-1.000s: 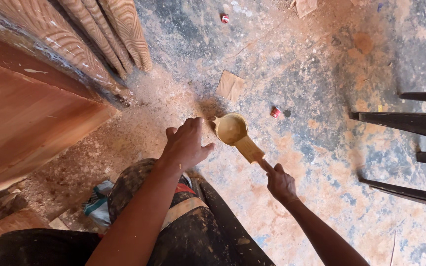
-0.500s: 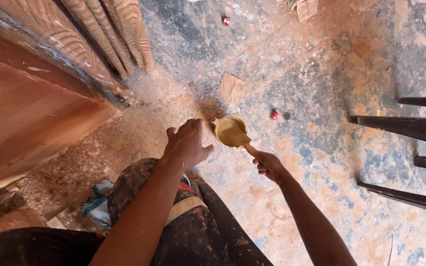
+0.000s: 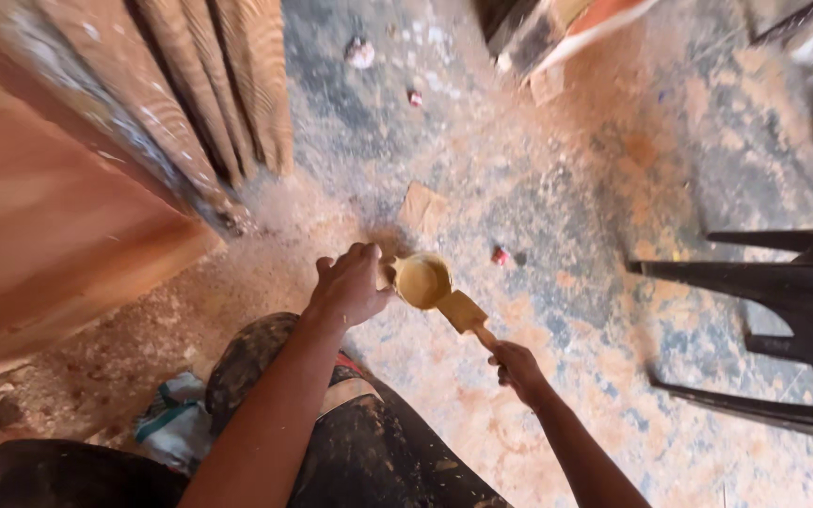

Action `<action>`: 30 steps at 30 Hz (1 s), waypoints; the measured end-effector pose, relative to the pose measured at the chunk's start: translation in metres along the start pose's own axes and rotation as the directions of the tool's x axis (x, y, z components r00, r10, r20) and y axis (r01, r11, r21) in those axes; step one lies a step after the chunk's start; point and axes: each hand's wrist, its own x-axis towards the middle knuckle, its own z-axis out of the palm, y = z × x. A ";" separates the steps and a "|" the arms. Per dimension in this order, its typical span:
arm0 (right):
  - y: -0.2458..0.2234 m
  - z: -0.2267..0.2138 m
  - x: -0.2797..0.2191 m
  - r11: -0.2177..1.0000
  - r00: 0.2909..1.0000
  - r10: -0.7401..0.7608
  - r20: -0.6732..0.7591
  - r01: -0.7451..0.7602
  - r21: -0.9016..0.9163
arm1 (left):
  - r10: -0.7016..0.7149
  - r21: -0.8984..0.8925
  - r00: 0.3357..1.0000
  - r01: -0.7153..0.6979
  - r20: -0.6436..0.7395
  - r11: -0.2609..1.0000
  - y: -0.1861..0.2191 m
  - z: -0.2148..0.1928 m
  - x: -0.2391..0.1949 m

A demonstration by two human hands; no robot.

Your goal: The person uses a paintbrush to apply a yellowish liquid to a vertical wooden surface. They repeatedly dip the brush into a small container on the floor and continue brushing the same area in vertical strokes.

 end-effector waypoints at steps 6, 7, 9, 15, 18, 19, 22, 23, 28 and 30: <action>-0.081 0.046 -0.061 0.977 0.982 -0.153 0.110 0.133 0.168 | 0.157 -0.302 0.910 -0.284 -0.383 0.910 0.006 0.001 -0.011; -0.103 0.062 -0.073 0.966 0.964 -0.202 0.173 0.168 0.195 | 0.186 -0.271 0.878 -0.329 -0.442 0.905 0.012 -0.007 -0.017; -0.144 0.095 -0.105 0.954 0.944 -0.262 0.201 0.221 0.204 | 0.288 -0.219 0.681 -0.555 -0.674 0.802 0.025 -0.020 -0.042; -0.241 0.213 -0.214 0.891 0.766 -0.453 0.456 0.407 0.200 | -0.036 -0.535 0.717 -0.485 -0.696 0.692 0.044 -0.072 -0.127; -0.265 0.274 -0.265 0.886 0.642 -0.457 0.616 0.390 0.251 | -0.009 -0.617 0.723 -0.583 -0.691 0.528 0.034 -0.107 -0.169; -0.270 0.293 -0.280 0.868 0.613 -0.475 0.631 0.444 0.222 | -0.005 -0.602 0.683 -0.641 -0.731 0.475 0.026 -0.123 -0.180; -0.279 0.337 -0.318 0.803 0.520 -0.517 0.681 0.571 0.174 | -0.335 -0.614 0.609 -0.329 -0.719 0.718 -0.003 -0.171 -0.220; -0.278 0.347 -0.329 0.789 0.491 -0.522 0.697 0.588 0.176 | -0.267 -0.546 0.544 -0.454 -0.795 0.704 -0.017 -0.188 -0.236; -0.287 0.394 -0.364 0.774 0.454 -0.545 0.705 0.597 0.213 | -0.284 -0.427 0.321 -0.740 -0.903 0.520 -0.060 -0.254 -0.310; -0.292 0.413 -0.375 0.740 0.426 -0.591 0.685 0.624 0.250 | -0.296 -0.392 0.271 -0.768 -0.916 0.506 -0.066 -0.267 -0.341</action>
